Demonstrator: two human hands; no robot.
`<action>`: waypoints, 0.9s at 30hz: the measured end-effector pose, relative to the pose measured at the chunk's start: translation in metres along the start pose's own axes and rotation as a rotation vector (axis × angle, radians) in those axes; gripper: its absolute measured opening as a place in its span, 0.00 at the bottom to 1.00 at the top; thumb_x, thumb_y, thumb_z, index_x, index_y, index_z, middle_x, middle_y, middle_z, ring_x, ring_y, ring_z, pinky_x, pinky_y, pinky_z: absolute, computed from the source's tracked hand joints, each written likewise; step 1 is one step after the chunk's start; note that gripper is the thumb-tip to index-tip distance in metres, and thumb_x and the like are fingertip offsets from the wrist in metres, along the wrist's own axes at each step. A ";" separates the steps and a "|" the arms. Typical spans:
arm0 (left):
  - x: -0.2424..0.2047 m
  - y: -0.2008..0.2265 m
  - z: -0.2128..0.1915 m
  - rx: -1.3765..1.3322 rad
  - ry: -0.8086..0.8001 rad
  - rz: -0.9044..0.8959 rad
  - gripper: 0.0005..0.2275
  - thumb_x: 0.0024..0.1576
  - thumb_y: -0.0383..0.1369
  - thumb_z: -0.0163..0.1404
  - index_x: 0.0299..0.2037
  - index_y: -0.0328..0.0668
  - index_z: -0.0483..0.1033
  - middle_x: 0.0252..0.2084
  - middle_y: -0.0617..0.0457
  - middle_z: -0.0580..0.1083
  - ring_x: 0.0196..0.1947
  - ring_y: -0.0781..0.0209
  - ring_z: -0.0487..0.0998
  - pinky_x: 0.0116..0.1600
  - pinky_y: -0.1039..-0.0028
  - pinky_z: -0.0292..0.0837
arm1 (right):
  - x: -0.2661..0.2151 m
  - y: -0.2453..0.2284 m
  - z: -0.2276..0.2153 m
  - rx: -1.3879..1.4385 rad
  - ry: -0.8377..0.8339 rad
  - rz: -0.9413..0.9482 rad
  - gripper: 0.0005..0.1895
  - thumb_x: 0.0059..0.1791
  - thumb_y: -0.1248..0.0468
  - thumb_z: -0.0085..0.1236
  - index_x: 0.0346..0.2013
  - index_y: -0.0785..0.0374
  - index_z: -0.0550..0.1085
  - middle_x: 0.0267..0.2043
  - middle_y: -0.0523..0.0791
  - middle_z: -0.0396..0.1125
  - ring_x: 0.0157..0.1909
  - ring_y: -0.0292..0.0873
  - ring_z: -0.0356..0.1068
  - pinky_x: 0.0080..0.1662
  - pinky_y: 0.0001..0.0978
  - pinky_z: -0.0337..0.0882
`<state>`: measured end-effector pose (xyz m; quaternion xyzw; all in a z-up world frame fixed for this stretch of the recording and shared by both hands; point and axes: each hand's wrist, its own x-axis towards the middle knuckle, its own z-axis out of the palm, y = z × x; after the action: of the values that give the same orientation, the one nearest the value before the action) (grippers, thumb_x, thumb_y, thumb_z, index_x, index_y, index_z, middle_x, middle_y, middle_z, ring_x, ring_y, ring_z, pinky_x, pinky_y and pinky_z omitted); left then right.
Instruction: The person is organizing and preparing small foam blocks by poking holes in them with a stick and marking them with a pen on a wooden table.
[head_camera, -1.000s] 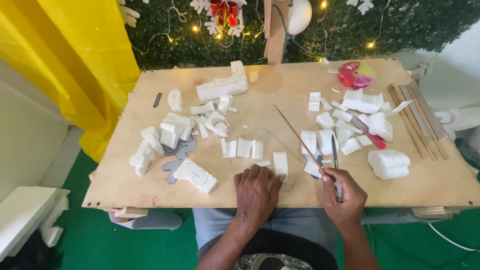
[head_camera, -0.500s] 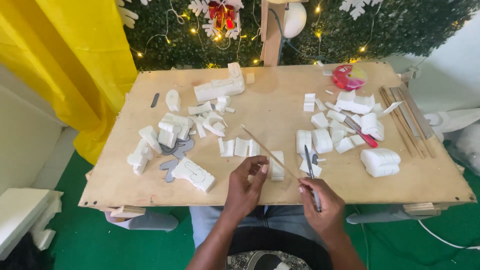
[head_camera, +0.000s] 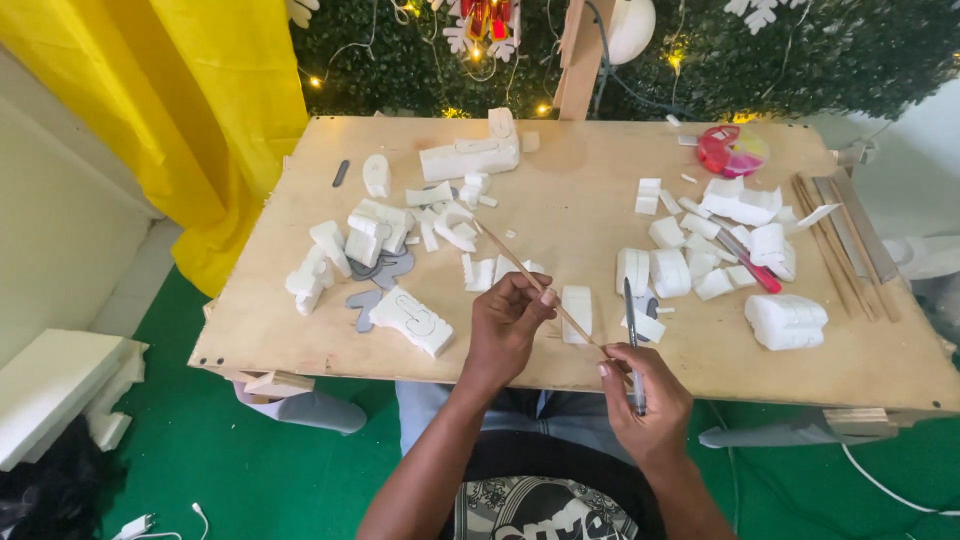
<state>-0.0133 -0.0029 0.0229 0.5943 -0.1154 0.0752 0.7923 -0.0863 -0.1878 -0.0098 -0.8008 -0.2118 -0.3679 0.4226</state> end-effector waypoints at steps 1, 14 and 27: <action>-0.001 -0.001 0.001 -0.002 -0.002 -0.002 0.09 0.59 0.33 0.57 0.43 0.35 0.77 0.32 0.52 0.75 0.34 0.64 0.77 0.44 0.73 0.80 | -0.002 0.001 -0.001 -0.002 0.000 0.001 0.11 0.50 0.72 0.60 0.48 0.72 0.75 0.40 0.53 0.76 0.39 0.43 0.79 0.40 0.28 0.82; 0.001 0.003 0.003 -0.026 -0.004 -0.023 0.15 0.61 0.35 0.54 0.53 0.31 0.76 0.34 0.50 0.78 0.36 0.63 0.78 0.47 0.71 0.81 | 0.004 -0.005 -0.002 0.023 0.028 -0.025 0.11 0.50 0.73 0.60 0.47 0.73 0.74 0.41 0.55 0.75 0.41 0.46 0.79 0.43 0.30 0.82; 0.010 0.005 0.008 -0.013 0.063 -0.073 0.18 0.58 0.33 0.57 0.56 0.36 0.72 0.33 0.48 0.79 0.34 0.60 0.82 0.46 0.67 0.83 | -0.005 -0.002 0.007 -0.034 0.064 -0.030 0.11 0.50 0.74 0.61 0.46 0.72 0.74 0.41 0.55 0.74 0.37 0.45 0.78 0.38 0.28 0.83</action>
<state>-0.0054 -0.0096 0.0321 0.5903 -0.0692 0.0640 0.8017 -0.0881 -0.1812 -0.0155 -0.7922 -0.2038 -0.4033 0.4100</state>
